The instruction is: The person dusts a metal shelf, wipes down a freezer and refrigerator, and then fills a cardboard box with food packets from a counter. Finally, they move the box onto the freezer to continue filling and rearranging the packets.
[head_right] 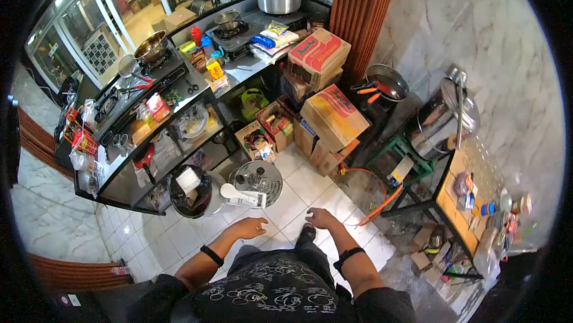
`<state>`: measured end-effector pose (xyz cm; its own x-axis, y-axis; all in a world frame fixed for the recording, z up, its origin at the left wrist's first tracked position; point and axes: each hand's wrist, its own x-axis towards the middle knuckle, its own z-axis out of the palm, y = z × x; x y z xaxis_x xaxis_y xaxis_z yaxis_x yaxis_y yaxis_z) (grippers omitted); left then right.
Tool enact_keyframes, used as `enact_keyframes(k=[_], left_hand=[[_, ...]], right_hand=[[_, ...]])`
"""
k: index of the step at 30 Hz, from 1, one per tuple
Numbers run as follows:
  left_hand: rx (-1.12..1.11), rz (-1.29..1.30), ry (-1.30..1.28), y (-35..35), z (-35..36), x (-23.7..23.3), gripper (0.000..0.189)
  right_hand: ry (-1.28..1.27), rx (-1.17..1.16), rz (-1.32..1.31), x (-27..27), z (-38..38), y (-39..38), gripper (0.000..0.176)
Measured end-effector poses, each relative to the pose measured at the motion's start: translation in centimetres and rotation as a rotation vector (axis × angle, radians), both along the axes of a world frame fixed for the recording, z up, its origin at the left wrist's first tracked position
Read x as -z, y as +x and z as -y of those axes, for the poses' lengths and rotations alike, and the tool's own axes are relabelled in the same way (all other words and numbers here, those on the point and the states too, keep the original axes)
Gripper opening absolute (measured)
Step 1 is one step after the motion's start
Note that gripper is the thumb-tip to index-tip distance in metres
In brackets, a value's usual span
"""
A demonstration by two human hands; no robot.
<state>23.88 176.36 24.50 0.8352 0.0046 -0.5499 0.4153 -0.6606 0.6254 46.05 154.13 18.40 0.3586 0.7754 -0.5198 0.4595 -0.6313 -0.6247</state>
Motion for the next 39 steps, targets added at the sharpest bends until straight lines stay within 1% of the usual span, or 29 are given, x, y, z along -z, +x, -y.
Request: enact_keyframes(k=[1,2,4,6,8,10,12,14,16,17,18,20,21,22,23,24,25,26,28,29,30,31,32,33,34,35,36,38,39], left_hand=[[-0.052,0.034,-0.046,1.1,-0.3,0.8,0.042],[-0.068,0.014,-0.055,2.2,-0.3,0.7,0.042],[-0.221,0.097,-0.050,4.4,-0.9,-0.2,0.040],[-0.274,0.132,-0.058,6.6,-2.0,-1.1,0.040],[-0.320,0.236,-0.151,8.5,-3.6,-1.2,0.039],[-0.317,0.224,-0.111,10.3,-5.6,-1.2,0.039],[-0.283,0.224,-0.025,11.7,-7.8,-0.6,0.038],[-0.297,0.251,-0.049,12.7,-9.7,-0.8,0.039],[-0.341,0.259,-0.102,14.3,-11.6,-1.1,0.040],[-0.407,0.171,-0.170,15.2,-12.4,-1.3,0.040],[-0.418,0.171,-0.179,15.4,-13.0,-0.5,0.040],[-0.414,0.228,-0.097,15.9,-14.3,1.1,0.040],[-0.413,0.117,-0.091,16.6,-14.7,-1.9,0.040],[-0.458,0.052,-0.147,17.1,-15.0,-2.7,0.041],[-0.472,0.114,-0.162,17.2,-15.5,-2.3,0.041],[-0.486,0.172,-0.182,17.2,-15.9,-1.8,0.041],[-0.503,0.171,-0.187,17.3,-16.5,-1.2,0.041],[-0.561,0.148,-0.203,17.5,-16.9,-0.7,0.040],[-0.638,0.126,-0.211,17.5,-18.3,0.8,0.040],[-0.744,0.149,-0.257,17.5,-18.9,2.3,0.039],[-0.851,0.163,-0.311,18.5,-19.0,0.8,0.039],[-0.897,0.084,-0.279,19.4,-19.4,-0.9,0.040],[-0.910,0.084,-0.269,20.3,-20.1,-0.8,0.040],[-0.911,0.080,-0.243,21.1,-20.7,-0.4,0.040],[-0.913,0.072,-0.220,21.8,-21.2,-0.2,0.039],[-0.959,0.081,-0.276,23.4,-21.8,-2.6,0.039],[-0.972,0.077,-0.268,24.4,-22.5,-2.5,0.039],[-0.990,0.070,-0.244,26.0,-23.6,-2.3,0.039],[-0.989,0.017,-0.197,27.5,-24.2,-5.0,0.039]], right_hand=[[-0.002,-0.035,0.026,0.2,-1.1,2.8,0.041],[-0.007,-0.074,0.044,1.0,-2.2,5.1,0.042],[-0.037,-0.161,0.147,1.7,-4.5,9.4,0.041],[-0.046,-0.218,0.194,1.8,-7.4,12.8,0.042],[-0.037,-0.257,0.189,1.2,-10.8,15.3,0.043],[-0.075,-0.179,0.085,-1.2,-14.1,16.6,0.041],[-0.089,-0.190,0.095,-0.9,-16.4,17.7,0.041],[-0.059,-0.180,0.129,-1.0,-18.7,18.9,0.041],[-0.019,-0.191,0.099,-0.9,-21.1,20.6,0.041],[-0.003,-0.162,0.101,-1.0,-22.0,21.2,0.041],[0.007,-0.137,0.094,-1.1,-22.6,21.6,0.042],[0.017,-0.132,0.107,-1.5,-24.0,23.6,0.041],[0.073,-0.119,0.122,-1.1,-25.1,24.9,0.037],[0.135,-0.104,0.140,-0.8,-26.5,26.5,0.033],[0.086,-0.065,0.296,1.2,-27.9,28.5,0.032],[0.087,-0.082,0.297,-0.5,-29.6,29.4,0.032],[0.117,-0.021,0.323,-2.4,-31.3,30.8,0.031],[0.143,0.038,0.344,-4.0,-33.2,32.0,0.031],[0.219,0.121,0.289,-3.2,-37.5,36.2,0.034],[0.285,0.119,0.349,-3.8,-39.9,38.1,0.039],[0.341,0.118,0.403,-4.4,-41.6,39.6,0.043],[0.415,0.174,0.314,-5.0,-43.5,41.1,0.047],[0.494,0.234,0.221,-5.9,-45.8,42.5,0.051],[0.476,0.231,0.284,-3.6,-48.7,45.7,0.053],[0.524,0.370,0.110,-2.3,-51.3,47.7,0.056],[0.546,0.432,-0.057,-4.3,-53.1,48.0,0.057],[0.562,0.493,-0.224,-6.7,-54.8,48.3,0.058],[0.638,0.612,-0.339,-7.9,-58.9,49.7,0.061],[0.674,0.660,-0.383,-8.3,-60.6,50.2,0.066]])
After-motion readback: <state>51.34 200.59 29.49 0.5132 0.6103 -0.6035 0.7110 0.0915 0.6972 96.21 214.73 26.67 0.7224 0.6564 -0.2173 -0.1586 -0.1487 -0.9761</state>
